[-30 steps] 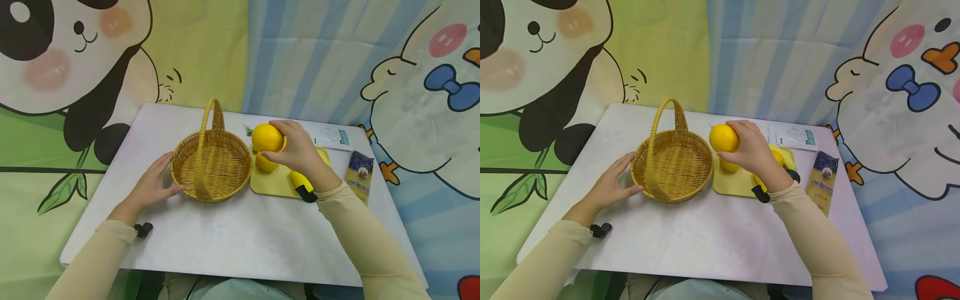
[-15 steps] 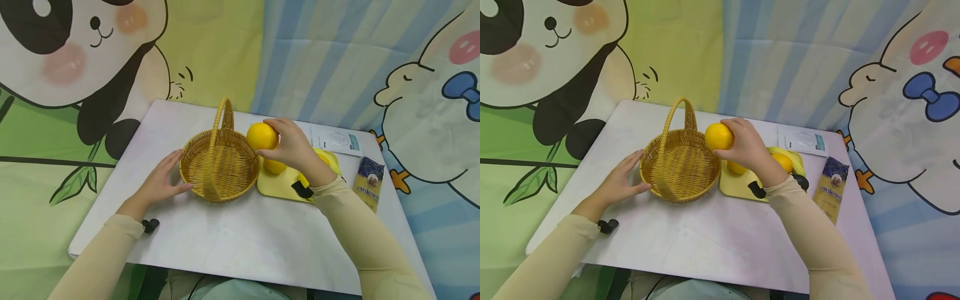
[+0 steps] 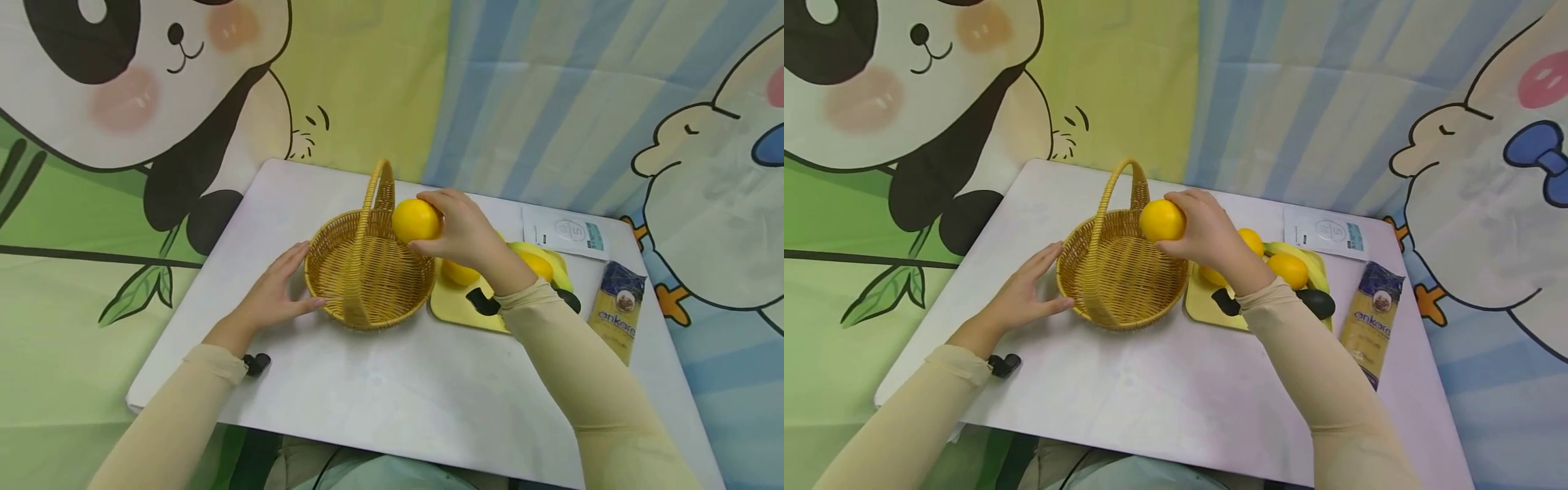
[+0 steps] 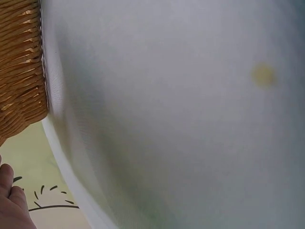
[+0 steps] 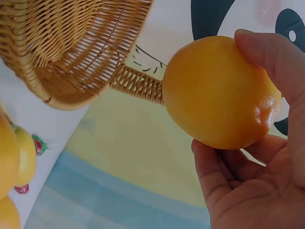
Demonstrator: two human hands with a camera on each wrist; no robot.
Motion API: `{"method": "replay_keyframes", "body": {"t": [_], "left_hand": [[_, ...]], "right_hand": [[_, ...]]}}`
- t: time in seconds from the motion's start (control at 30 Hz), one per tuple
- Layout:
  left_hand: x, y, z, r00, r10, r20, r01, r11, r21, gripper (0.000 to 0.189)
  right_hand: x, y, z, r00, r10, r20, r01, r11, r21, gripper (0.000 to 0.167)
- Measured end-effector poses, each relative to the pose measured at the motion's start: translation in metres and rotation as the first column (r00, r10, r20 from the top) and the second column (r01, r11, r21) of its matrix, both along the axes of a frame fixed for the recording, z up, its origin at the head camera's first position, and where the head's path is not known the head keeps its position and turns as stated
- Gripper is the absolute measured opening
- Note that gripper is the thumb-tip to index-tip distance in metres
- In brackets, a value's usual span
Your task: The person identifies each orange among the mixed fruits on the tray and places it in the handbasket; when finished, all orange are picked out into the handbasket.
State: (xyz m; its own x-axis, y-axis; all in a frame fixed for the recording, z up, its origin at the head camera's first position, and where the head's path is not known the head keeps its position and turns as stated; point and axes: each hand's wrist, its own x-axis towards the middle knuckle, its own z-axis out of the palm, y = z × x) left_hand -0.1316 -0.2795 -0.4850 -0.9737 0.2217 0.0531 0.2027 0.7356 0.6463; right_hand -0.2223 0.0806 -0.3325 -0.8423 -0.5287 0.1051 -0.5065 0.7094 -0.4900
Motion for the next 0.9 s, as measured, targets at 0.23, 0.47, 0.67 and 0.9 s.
{"method": "replay_keyframes", "body": {"t": [0.23, 0.47, 0.67, 0.9], "left_hand": [[-0.001, 0.000, 0.003, 1.000, -0.006, -0.016, 0.006, 1.000, -0.001, 0.119], [0.000, 0.001, 0.008, 1.000, -0.006, -0.013, 0.006, 1.000, 0.001, 0.118], [0.002, 0.001, 0.007, 1.000, 0.002, 0.004, -0.002, 1.000, 0.008, 0.119], [0.006, 0.002, 0.005, 1.000, 0.008, 0.012, -0.008, 1.000, 0.015, 0.119]], "right_hand": [[-0.009, -0.017, -0.001, 0.999, 0.041, -0.009, -0.040, 0.999, 0.011, 0.083], [-0.015, -0.034, -0.005, 0.997, 0.072, 0.014, -0.072, 0.997, 0.012, 0.076], [-0.021, -0.045, -0.015, 0.994, 0.099, 0.049, -0.101, 0.995, 0.025, 0.077], [-0.030, -0.057, -0.030, 0.992, 0.104, 0.075, -0.107, 0.994, 0.037, 0.076]]}}
